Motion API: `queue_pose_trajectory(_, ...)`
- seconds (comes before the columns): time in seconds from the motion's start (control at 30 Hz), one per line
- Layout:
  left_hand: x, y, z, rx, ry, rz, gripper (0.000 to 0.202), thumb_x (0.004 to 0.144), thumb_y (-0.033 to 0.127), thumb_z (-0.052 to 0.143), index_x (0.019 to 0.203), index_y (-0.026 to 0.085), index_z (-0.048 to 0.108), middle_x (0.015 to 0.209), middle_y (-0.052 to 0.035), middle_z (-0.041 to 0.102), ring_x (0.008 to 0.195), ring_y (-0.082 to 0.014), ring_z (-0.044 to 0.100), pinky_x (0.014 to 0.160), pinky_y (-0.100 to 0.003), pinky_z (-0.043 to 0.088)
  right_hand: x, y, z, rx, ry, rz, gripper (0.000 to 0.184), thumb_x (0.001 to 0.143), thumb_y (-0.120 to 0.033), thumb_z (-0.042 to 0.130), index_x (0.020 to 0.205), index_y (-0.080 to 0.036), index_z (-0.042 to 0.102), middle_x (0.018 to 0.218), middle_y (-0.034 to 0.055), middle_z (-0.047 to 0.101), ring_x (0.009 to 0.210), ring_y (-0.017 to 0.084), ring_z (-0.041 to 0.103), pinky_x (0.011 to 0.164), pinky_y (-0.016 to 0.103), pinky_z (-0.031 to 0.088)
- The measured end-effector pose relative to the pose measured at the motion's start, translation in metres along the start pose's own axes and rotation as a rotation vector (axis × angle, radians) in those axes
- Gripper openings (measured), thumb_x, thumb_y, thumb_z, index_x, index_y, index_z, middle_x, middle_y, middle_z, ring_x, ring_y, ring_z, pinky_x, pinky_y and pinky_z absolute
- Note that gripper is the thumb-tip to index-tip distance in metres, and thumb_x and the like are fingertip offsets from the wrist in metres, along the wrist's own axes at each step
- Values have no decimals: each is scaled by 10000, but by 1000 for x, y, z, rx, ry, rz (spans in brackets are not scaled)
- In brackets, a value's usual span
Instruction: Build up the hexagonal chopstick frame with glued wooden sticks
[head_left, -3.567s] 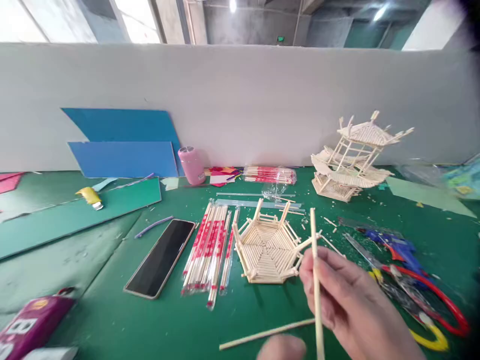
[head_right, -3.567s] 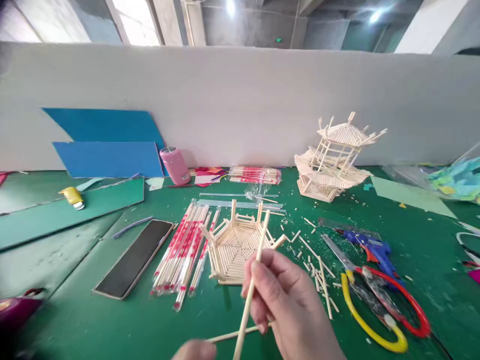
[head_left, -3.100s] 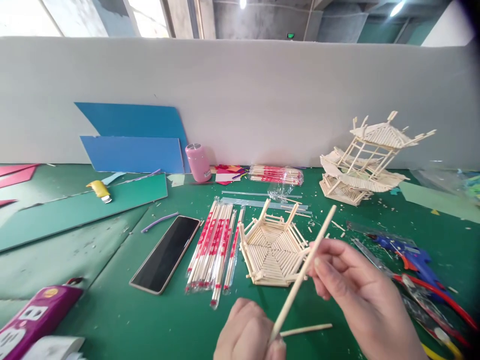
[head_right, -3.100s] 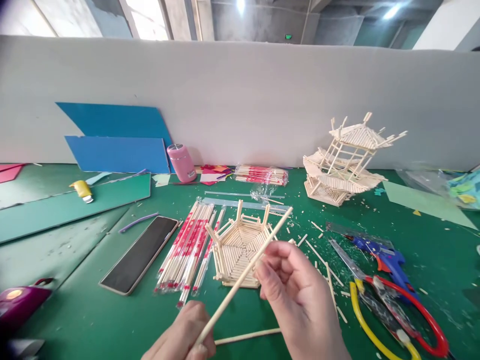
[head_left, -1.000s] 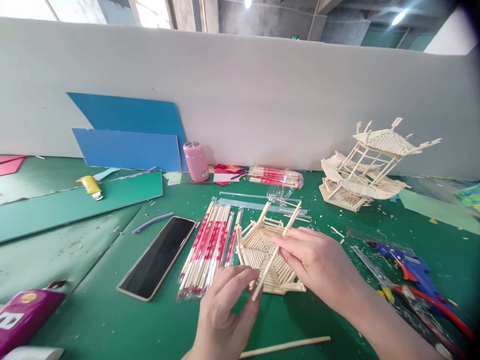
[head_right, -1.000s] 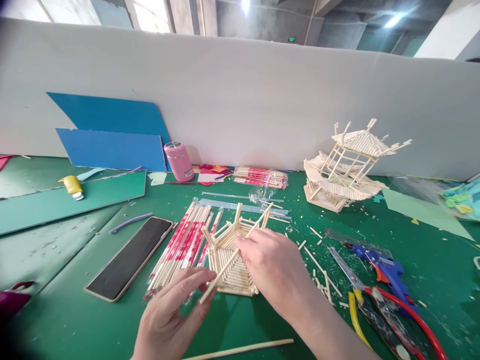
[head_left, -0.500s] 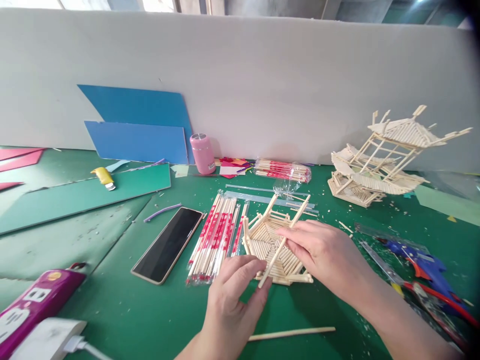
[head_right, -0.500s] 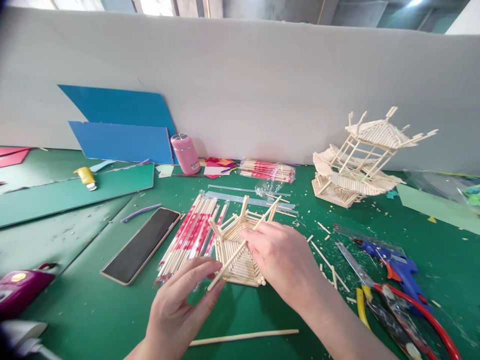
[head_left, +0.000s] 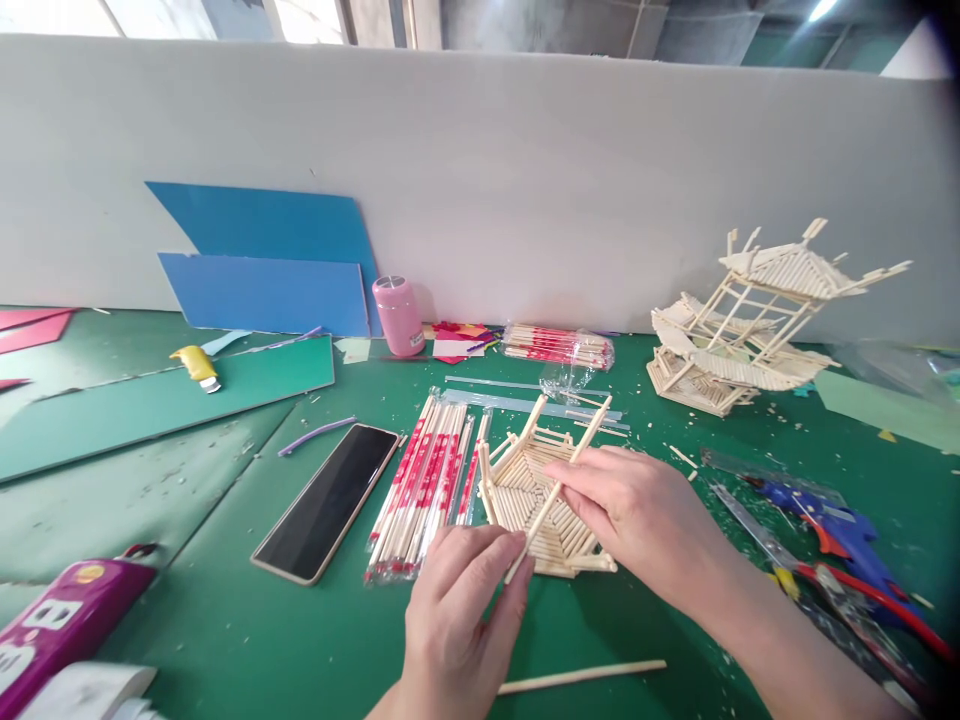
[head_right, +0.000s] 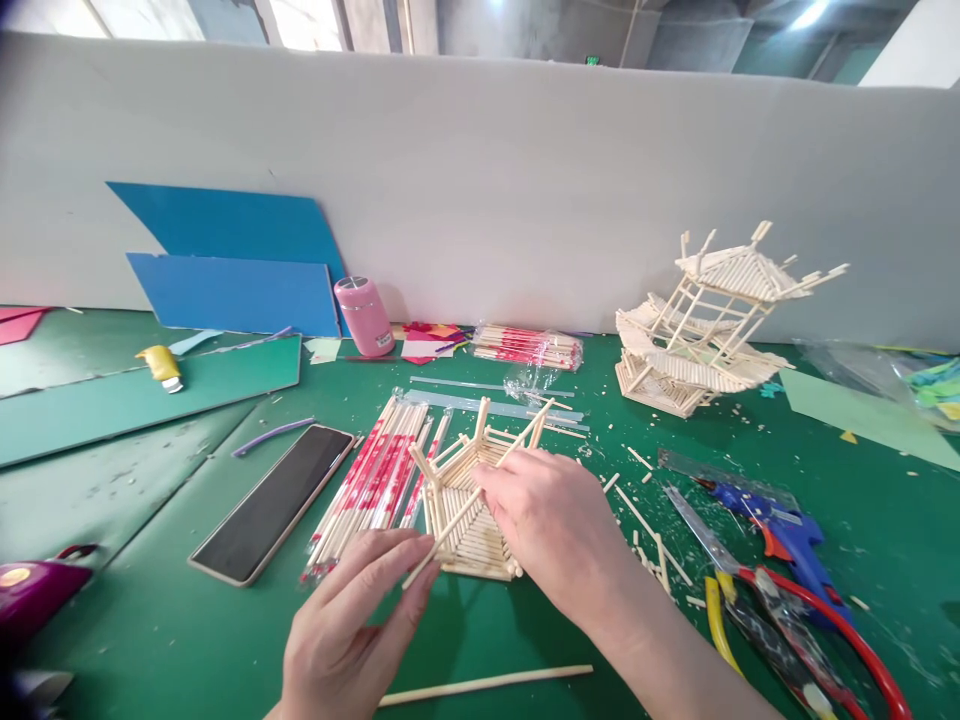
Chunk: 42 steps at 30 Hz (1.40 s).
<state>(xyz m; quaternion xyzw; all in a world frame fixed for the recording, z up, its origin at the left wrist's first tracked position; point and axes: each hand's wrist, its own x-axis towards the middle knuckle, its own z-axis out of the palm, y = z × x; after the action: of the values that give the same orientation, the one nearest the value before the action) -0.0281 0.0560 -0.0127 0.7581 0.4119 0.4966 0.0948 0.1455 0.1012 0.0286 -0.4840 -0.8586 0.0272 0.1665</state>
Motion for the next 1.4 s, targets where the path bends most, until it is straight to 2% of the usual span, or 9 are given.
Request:
queue_pose_trajectory(0.23, -4, -5, 2, 2, 5, 48, 271, 696, -10, 578, 923, 139, 583, 814, -79, 628, 711, -164, 591, 611, -281, 505, 1, 0, -1, 26, -16, 30, 215, 823, -126, 449, 775, -210, 640, 785, 14, 641, 765, 163, 571, 665, 287, 433)
queue_pose_trajectory(0.47, -7, -10, 3, -6, -10, 73, 259, 699, -11, 589, 927, 113, 582, 837, -91, 610, 735, -159, 581, 630, -270, 502, 2, 0, 2, 18, 0, 34, 257, 819, -131, 464, 981, -247, 627, 735, -5, 632, 726, 155, 562, 634, 273, 417)
queue_pose_trajectory(0.7, -9, -13, 4, 4, 1, 110, 259, 692, -22, 592, 921, 98, 587, 848, -100, 606, 723, -155, 572, 624, -263, 500, 2, 0, 0, 20, -22, 30, 238, 819, -135, 465, 950, -234, 638, 723, 0, 624, 718, 161, 554, 621, 279, 406)
queue_pose_trajectory(1.4, -10, -13, 4, 2, 8, 97, 268, 697, -14, 591, 932, 114, 584, 830, -89, 603, 715, -152, 573, 607, -259, 502, 1, 0, 1, 59, -32, 39, 250, 826, -128, 448, 953, -235, 635, 725, 5, 625, 720, 162, 552, 623, 278, 399)
